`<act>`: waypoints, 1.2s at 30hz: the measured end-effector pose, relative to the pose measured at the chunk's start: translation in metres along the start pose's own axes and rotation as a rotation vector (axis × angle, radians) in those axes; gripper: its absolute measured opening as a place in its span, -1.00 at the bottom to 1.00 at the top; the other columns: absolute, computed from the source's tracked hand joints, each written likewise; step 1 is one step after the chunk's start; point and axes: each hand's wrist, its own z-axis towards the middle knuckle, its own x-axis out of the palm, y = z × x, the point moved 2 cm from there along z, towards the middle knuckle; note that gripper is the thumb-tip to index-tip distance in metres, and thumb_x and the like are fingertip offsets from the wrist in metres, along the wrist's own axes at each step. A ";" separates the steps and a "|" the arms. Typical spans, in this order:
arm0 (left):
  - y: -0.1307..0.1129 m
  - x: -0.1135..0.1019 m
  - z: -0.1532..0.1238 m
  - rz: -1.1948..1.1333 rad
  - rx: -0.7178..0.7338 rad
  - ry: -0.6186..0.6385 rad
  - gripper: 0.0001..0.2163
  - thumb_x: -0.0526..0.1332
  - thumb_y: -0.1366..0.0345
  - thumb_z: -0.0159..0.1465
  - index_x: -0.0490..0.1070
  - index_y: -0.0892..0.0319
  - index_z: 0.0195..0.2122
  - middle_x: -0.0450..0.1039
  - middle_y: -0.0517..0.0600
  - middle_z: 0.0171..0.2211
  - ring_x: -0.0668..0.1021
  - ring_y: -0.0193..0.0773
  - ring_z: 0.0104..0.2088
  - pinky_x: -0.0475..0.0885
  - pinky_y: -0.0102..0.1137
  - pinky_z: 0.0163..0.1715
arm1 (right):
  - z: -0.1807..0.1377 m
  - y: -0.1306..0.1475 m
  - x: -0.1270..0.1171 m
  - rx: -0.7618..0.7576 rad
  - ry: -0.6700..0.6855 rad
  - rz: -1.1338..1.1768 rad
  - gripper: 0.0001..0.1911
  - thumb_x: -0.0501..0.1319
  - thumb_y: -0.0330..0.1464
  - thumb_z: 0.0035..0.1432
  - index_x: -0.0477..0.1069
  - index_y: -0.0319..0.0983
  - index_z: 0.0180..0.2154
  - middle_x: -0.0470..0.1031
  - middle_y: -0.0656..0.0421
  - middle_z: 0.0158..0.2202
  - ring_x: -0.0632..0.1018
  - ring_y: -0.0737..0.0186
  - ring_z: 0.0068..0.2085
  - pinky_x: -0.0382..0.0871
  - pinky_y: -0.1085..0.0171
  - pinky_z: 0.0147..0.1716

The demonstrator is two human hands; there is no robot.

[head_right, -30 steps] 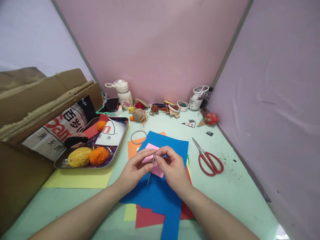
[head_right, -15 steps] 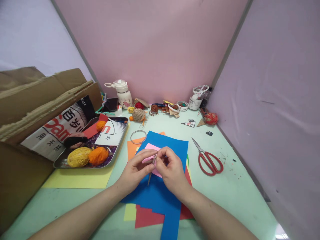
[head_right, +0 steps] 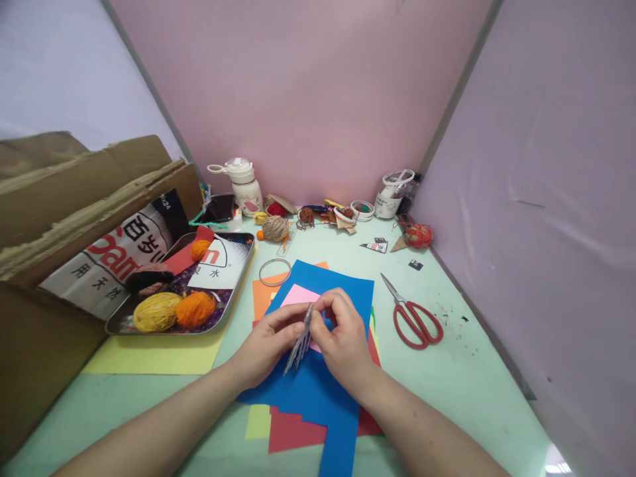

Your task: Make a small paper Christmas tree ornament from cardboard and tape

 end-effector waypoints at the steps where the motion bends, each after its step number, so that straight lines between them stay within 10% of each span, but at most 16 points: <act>1: 0.002 0.000 0.000 -0.073 -0.045 0.012 -0.71 0.23 0.28 0.19 0.43 0.11 -0.04 0.47 0.04 -0.16 0.51 -0.18 -0.16 0.38 -0.27 -0.11 | 0.000 -0.001 -0.001 0.012 -0.007 -0.012 -0.92 0.10 -0.45 0.14 0.25 -0.18 -0.40 0.29 0.22 -0.38 0.33 0.33 -0.39 0.24 0.32 -0.41; 9: 0.000 0.001 -0.001 -0.389 -0.324 0.099 -0.80 0.17 0.24 0.23 0.45 0.25 -0.22 0.47 0.08 -0.35 0.54 -0.21 -0.37 0.47 -0.16 -0.27 | 0.008 -0.004 -0.006 0.178 0.122 0.129 -0.62 0.15 -0.45 0.05 0.22 -0.14 -0.05 0.42 0.19 -0.25 0.42 0.27 -0.26 0.33 0.25 -0.28; 36: 0.002 -0.009 -0.003 -0.372 -0.640 0.264 -0.68 0.15 0.15 0.21 0.41 0.29 -0.14 0.51 0.20 -0.23 0.55 -0.05 -0.19 0.44 -0.08 -0.19 | 0.012 -0.004 -0.007 0.470 0.421 0.448 -0.72 0.11 -0.54 -0.10 0.13 -0.17 -0.30 0.38 0.34 -0.44 0.40 0.42 -0.57 0.29 0.38 -0.59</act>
